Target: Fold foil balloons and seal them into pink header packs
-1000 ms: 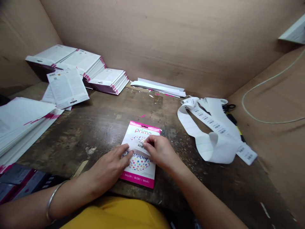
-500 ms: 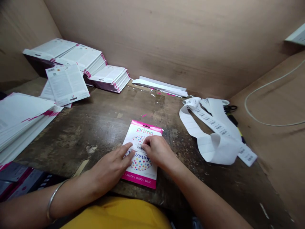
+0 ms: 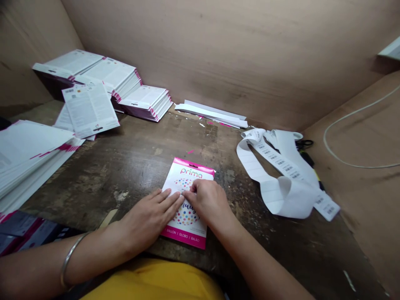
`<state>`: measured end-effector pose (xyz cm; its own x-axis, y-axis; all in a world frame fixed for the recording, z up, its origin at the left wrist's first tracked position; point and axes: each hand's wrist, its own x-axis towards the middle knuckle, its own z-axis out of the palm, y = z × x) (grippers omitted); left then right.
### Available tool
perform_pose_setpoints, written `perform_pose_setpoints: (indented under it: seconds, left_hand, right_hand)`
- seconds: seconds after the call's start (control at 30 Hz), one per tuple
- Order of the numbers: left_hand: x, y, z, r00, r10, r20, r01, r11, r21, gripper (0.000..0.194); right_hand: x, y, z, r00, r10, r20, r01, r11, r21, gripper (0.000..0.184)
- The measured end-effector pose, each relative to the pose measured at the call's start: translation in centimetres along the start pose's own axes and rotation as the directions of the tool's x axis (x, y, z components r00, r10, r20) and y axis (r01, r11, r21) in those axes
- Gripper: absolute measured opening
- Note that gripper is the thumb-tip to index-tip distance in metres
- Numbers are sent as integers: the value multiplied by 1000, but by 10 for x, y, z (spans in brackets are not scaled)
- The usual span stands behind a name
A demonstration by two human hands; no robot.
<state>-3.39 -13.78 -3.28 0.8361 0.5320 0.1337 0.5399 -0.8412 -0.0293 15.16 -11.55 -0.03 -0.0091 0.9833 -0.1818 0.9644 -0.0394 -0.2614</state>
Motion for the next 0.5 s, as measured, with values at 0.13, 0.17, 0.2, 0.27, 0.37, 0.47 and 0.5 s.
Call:
perform_pose_setpoints:
  seconds: [0.13,0.17,0.2,0.27,0.37,0.47,0.5]
  left_hand:
    - [0,-1,0,1000,-15,3,15,998,-67,38]
    - [-1,-1,0,1000,-14,4,14,995,-98,38]
    - [-2,-2,0,1000,-15,5,16,991,-132,38]
    - [-3,-4,0,998,-67,-8,64,973,-223,36]
    - [-4,-13,0,944,-328,-27,279,843,-460,33]
    - [1,-20,-1,763,-644,63,478,495,-725,49]
    - [3,-21,-2,704,-699,120,500,368,-784,55]
  right_hand:
    - [-8,26,-7,989,142,-32,-144,984,-108,36]
    - [-11,34,-9,985,172,-34,-175,978,-114,35]
    - [-15,42,-11,981,188,-48,-192,976,-103,32]
    - [-23,54,-11,970,214,-114,-218,976,-20,26]
    - [-39,57,0,966,212,-148,-196,974,118,30]
    - [-54,57,22,976,101,-193,-88,993,75,38]
    - [-54,58,29,971,61,-229,-50,997,56,39]
